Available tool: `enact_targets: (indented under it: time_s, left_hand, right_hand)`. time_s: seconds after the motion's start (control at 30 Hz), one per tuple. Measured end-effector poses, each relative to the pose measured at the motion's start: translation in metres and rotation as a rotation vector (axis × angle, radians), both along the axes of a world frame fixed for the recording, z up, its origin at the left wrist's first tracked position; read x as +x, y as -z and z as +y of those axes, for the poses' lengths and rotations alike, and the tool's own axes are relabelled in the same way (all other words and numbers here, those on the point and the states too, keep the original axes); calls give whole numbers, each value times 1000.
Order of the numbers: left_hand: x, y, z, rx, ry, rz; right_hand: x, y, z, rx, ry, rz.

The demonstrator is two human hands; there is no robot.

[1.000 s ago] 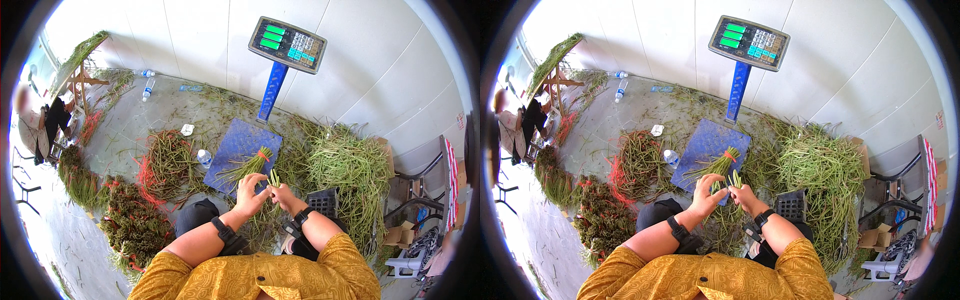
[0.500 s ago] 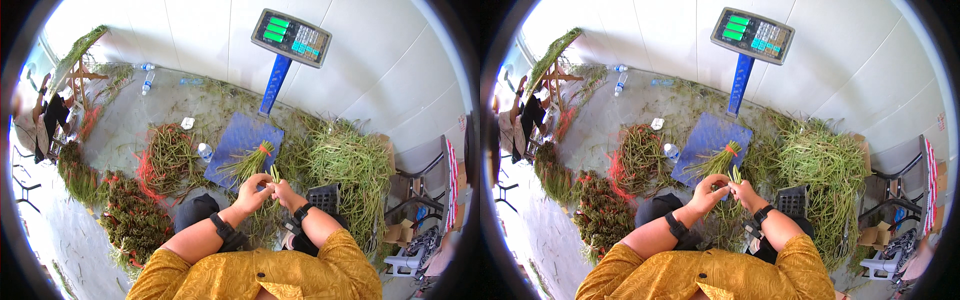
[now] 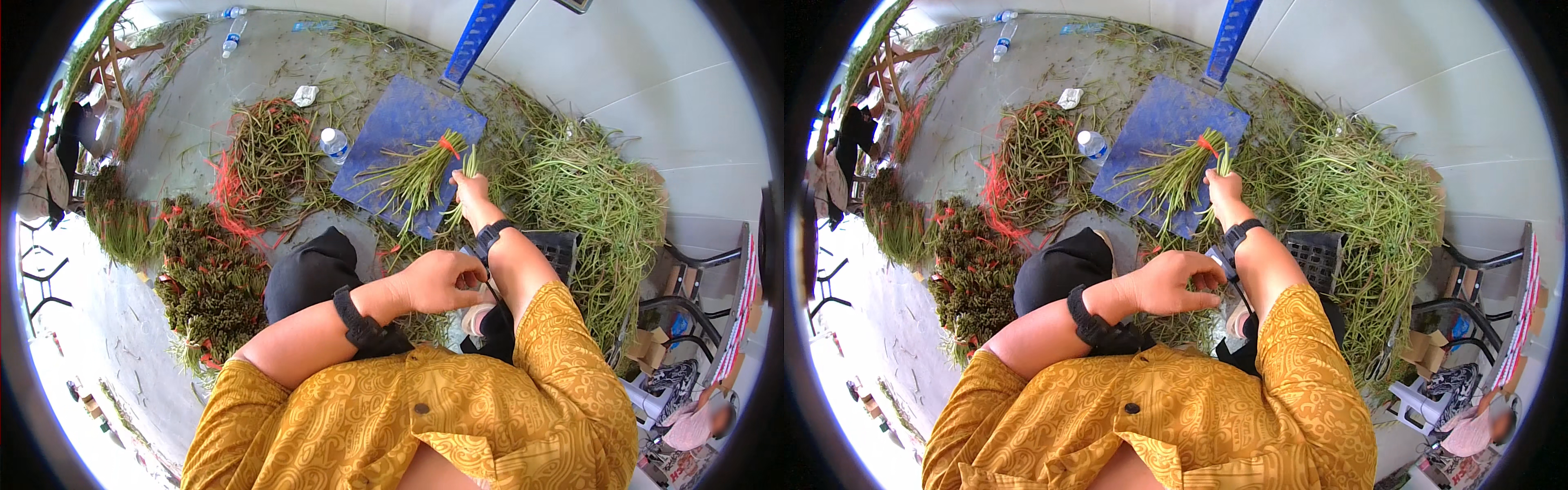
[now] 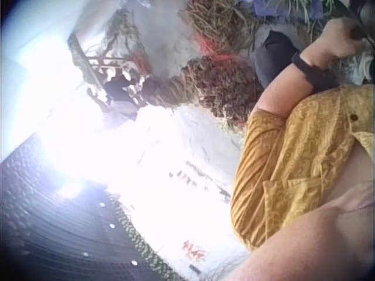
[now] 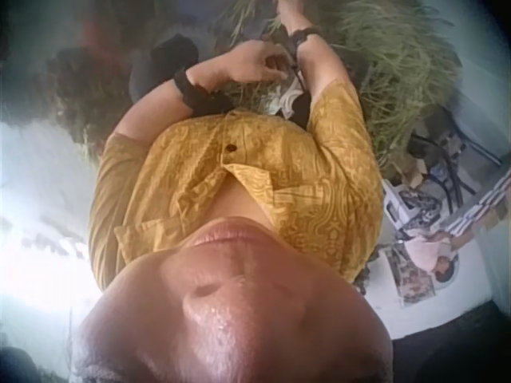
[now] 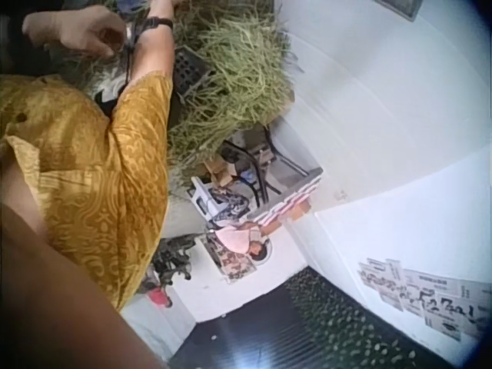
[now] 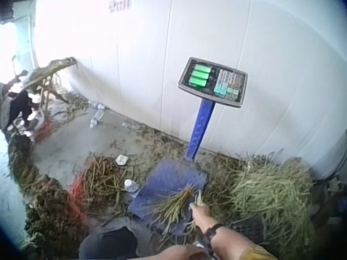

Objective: Bundling long green vegetable stems with red plastic strips.

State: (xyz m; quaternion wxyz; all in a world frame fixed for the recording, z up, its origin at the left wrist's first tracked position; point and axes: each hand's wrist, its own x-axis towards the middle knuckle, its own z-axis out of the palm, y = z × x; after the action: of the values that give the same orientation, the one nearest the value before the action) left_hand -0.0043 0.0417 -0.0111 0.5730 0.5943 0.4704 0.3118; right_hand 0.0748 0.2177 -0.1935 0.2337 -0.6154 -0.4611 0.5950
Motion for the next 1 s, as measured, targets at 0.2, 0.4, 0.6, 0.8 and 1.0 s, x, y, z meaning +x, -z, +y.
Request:
enact_targets:
  time_s: [0.2, 0.4, 0.6, 0.8, 1.0]
  left_hand:
    - [5, -8, -7, 73, -76, 14]
    - [7, -18, -2, 100, -63, -59]
    - [-1, -19, -6, -5, -106, -30]
    - [2, -18, -1, 14, -101, -37]
    - [4, -17, 1, 35, -95, -47]
  right_hand:
    - [-26, 30, 16, 99, -44, -121]
    - [-38, 62, 46, 199, -59, -437]
    - [-62, 38, 44, 142, -258, -720]
    - [-48, 53, 62, 86, -299, -686]
    - [-47, 65, 53, 188, -185, -568]
